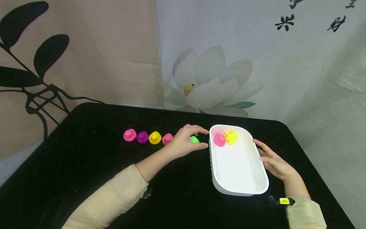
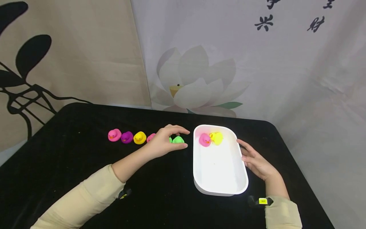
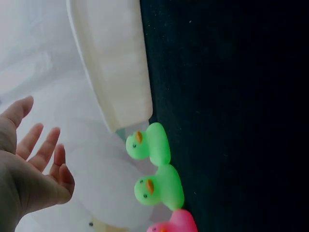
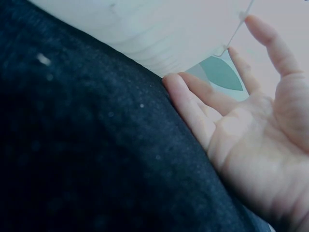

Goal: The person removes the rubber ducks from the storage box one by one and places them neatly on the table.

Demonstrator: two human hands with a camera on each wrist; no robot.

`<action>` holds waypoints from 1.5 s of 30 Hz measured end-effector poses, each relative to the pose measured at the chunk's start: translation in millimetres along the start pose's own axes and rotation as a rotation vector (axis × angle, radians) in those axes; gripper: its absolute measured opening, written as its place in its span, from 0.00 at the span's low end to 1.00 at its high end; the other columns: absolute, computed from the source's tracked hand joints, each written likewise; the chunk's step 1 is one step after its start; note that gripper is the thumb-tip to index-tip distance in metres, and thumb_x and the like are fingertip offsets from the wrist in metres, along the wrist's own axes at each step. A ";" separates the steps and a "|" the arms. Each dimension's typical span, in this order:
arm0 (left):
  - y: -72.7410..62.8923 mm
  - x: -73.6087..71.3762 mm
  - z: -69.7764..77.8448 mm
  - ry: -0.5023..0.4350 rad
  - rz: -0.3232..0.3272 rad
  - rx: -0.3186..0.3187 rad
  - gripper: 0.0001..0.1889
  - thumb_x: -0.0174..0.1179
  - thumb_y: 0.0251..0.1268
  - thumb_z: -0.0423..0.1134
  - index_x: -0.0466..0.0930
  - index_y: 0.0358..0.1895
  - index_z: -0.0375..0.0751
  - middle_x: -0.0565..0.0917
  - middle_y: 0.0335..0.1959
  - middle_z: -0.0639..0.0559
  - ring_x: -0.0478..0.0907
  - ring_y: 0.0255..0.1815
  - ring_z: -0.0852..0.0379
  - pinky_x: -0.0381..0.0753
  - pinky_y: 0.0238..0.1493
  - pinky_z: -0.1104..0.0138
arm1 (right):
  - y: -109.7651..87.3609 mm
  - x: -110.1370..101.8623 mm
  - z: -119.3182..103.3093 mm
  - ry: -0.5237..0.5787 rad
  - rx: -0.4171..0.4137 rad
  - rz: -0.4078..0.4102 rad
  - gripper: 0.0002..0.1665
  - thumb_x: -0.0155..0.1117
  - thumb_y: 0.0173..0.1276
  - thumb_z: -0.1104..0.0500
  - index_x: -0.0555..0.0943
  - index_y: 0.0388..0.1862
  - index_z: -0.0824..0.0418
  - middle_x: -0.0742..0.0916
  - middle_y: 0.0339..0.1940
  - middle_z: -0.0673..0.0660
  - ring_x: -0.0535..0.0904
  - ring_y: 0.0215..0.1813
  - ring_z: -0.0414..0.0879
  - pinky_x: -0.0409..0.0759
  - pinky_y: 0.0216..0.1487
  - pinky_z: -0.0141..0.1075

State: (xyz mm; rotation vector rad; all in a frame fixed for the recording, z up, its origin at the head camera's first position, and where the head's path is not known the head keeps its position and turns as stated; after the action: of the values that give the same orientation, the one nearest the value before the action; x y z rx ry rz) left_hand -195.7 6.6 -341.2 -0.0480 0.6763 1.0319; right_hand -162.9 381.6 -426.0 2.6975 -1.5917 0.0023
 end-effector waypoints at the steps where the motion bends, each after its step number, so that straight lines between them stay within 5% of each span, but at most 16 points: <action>1: 3.6 2.8 1.4 0.024 -0.003 0.001 0.22 0.70 0.56 0.42 0.81 0.55 0.47 0.80 0.52 0.57 0.70 0.50 0.52 0.78 0.40 0.67 | 0.2 0.2 -0.2 -0.003 0.000 0.002 0.39 0.45 0.74 0.70 0.47 0.78 0.49 0.66 0.69 0.49 0.75 0.61 0.47 0.74 0.55 0.42; 25: 73.7 72.3 8.8 0.409 -0.082 -0.106 0.23 0.70 0.55 0.48 0.81 0.57 0.55 0.81 0.51 0.59 0.64 0.44 0.59 0.63 0.41 0.67 | 0.7 -1.5 1.1 0.001 0.006 0.010 0.39 0.45 0.73 0.70 0.48 0.78 0.49 0.67 0.68 0.48 0.75 0.61 0.47 0.75 0.55 0.43; 45: 99.5 93.6 0.5 0.525 -0.094 -0.225 0.23 0.70 0.55 0.49 0.81 0.57 0.59 0.82 0.48 0.64 0.63 0.44 0.60 0.59 0.46 0.65 | 1.2 -2.1 1.3 0.011 0.019 0.008 0.39 0.46 0.73 0.70 0.47 0.78 0.49 0.66 0.68 0.48 0.74 0.61 0.47 0.75 0.55 0.42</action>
State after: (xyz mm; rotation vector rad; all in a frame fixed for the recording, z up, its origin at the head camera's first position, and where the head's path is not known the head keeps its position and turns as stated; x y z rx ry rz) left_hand -244.4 132.0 -364.5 -0.5572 1.0178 1.0063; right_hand -165.0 382.8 -427.3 2.6999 -1.6082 0.0327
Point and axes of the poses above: each hand's wrist, its own y-axis towards the middle knuckle, its own x-axis out of the palm, z = x × y, the point moved 2 cm from there along y, towards the middle knuckle
